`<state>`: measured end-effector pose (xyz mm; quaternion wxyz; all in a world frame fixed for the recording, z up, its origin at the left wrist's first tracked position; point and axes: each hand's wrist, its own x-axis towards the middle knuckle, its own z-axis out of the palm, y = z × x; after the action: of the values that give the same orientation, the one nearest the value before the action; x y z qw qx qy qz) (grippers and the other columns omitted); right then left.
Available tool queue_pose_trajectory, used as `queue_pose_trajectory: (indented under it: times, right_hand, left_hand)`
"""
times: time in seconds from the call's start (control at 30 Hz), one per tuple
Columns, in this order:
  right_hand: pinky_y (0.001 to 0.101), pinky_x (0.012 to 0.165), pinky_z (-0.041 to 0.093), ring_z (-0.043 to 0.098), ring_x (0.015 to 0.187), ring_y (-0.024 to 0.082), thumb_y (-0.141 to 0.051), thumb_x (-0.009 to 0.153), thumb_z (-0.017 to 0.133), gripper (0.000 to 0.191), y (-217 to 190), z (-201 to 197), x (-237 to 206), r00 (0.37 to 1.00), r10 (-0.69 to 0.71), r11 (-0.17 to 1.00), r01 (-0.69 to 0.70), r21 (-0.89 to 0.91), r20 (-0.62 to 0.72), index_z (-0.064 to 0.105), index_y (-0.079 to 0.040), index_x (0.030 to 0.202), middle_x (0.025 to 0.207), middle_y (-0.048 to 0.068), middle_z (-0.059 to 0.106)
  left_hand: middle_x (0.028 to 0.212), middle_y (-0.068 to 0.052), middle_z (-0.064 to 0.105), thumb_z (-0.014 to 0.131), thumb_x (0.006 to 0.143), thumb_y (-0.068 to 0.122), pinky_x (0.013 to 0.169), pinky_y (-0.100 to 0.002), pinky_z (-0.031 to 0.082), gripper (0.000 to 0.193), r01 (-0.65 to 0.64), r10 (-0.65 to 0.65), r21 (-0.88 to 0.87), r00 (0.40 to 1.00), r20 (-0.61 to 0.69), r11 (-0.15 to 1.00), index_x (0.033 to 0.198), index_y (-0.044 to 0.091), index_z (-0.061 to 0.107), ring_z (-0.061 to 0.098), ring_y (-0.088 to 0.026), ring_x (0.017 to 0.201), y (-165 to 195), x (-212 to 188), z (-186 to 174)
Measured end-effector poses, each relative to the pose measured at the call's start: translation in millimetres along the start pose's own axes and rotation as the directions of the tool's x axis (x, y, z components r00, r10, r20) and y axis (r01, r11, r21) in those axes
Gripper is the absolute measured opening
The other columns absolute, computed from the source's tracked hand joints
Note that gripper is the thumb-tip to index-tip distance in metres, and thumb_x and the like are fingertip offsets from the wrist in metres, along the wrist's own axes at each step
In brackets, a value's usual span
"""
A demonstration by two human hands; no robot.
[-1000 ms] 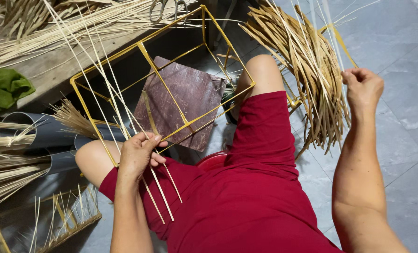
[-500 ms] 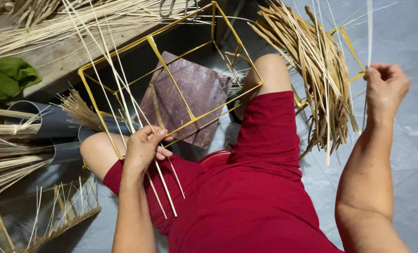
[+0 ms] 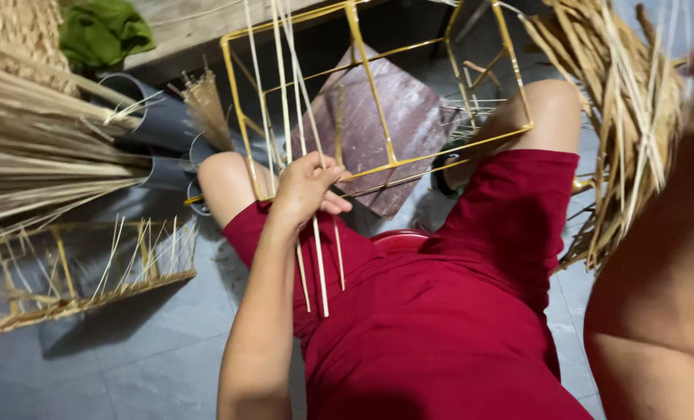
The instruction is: The person sits on the floor and weaves thin bamboo strips onto a yellow metal frame, threading and tightening each strip around the frame bars by hand to build up a woven lattice. They take new strips from a pile beside them and press the woven strips flat as they work.
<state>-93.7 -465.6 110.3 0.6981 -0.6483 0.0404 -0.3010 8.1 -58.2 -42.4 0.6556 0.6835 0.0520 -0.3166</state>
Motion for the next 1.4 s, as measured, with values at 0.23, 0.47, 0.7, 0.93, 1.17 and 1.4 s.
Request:
queue_pose_trajectory:
  times: [0.23, 0.47, 0.7, 0.93, 1.17, 1.4]
  right_hand:
    - [0.0250, 0.064, 0.058, 0.070, 0.074, 0.015, 0.002, 0.112, 0.060, 0.003, 92.4, 134.5, 26.8, 0.957, 0.082, 0.993, -0.103, 0.063, 0.277, 0.062, 0.000, 0.112, 0.090, 0.010, 0.069]
    - [0.0277, 0.053, 0.057, 0.065, 0.061, 0.012, -0.002, 0.102, 0.066, 0.010, 172.5, 208.9, 4.8, 0.796, 0.369, 0.920, -0.385, -0.069, 0.479, 0.057, -0.003, 0.101, 0.080, 0.007, 0.069]
    - [0.0275, 0.051, 0.053, 0.068, 0.061, 0.014, -0.002, 0.102, 0.065, 0.008, 174.5, 224.3, -25.8, 0.700, 0.443, 0.891, -0.413, -0.188, 0.560, 0.057, -0.001, 0.100, 0.080, 0.008, 0.069]
    - [0.0242, 0.057, 0.056, 0.069, 0.066, 0.009, -0.007, 0.099, 0.064, 0.019, 145.9, 218.0, -51.3, 0.741, 0.420, 0.907, -0.322, -0.272, 0.524, 0.061, -0.001, 0.117, 0.083, 0.004, 0.072]
    - [0.0230, 0.057, 0.052, 0.062, 0.064, 0.006, -0.022, 0.101, 0.065, 0.023, 131.9, 176.2, -129.0, 0.612, 0.520, 0.826, -0.184, -0.532, 0.595, 0.074, -0.001, 0.097, 0.075, 0.003, 0.071]
    - [0.0224, 0.052, 0.048, 0.060, 0.057, 0.008, -0.022, 0.103, 0.062, 0.023, 165.1, 174.2, -151.2, 0.274, 0.676, 0.489, -0.861, -0.137, 0.684, 0.070, -0.002, 0.097, 0.078, 0.007, 0.072]
  left_hand:
    - [0.090, -0.016, 0.071, 0.067, 0.096, 0.012, 0.039, -0.028, 0.055, 0.019, -0.004, 0.004, -0.047, 1.000, 0.002, 0.999, 0.104, -0.003, 0.061, 0.074, -0.027, 0.055, 0.5, 0.2, -2.7]
    - [0.089, -0.016, 0.074, 0.063, 0.095, 0.011, 0.037, -0.029, 0.054, 0.016, -0.015, 0.017, -0.076, 0.999, 0.030, 0.997, 0.100, -0.003, 0.058, 0.074, -0.027, 0.053, 2.8, -1.9, -2.8]
    - [0.090, -0.021, 0.077, 0.059, 0.097, 0.010, 0.036, -0.029, 0.054, 0.015, -0.029, 0.029, -0.010, 0.999, 0.024, 1.000, 0.104, -0.003, 0.056, 0.074, -0.027, 0.051, 2.1, 0.7, -2.1]
    - [0.088, -0.020, 0.077, 0.059, 0.097, 0.008, 0.035, -0.028, 0.051, 0.014, -0.040, 0.040, 0.041, 0.999, -0.003, 0.998, 0.103, -0.004, 0.057, 0.073, -0.026, 0.051, 5.1, -2.5, -0.9]
    - [0.088, -0.020, 0.078, 0.058, 0.097, 0.008, 0.035, -0.028, 0.051, 0.014, -0.050, 0.050, 0.025, 0.999, 0.011, 0.998, 0.105, -0.004, 0.057, 0.073, -0.025, 0.050, 1.0, 2.8, -1.8]
    - [0.087, -0.019, 0.079, 0.062, 0.092, 0.005, 0.035, -0.029, 0.050, 0.018, -0.047, 0.049, 0.046, 0.998, -0.041, 0.998, 0.107, -0.003, 0.056, 0.073, -0.023, 0.050, 2.3, 2.6, -1.2]
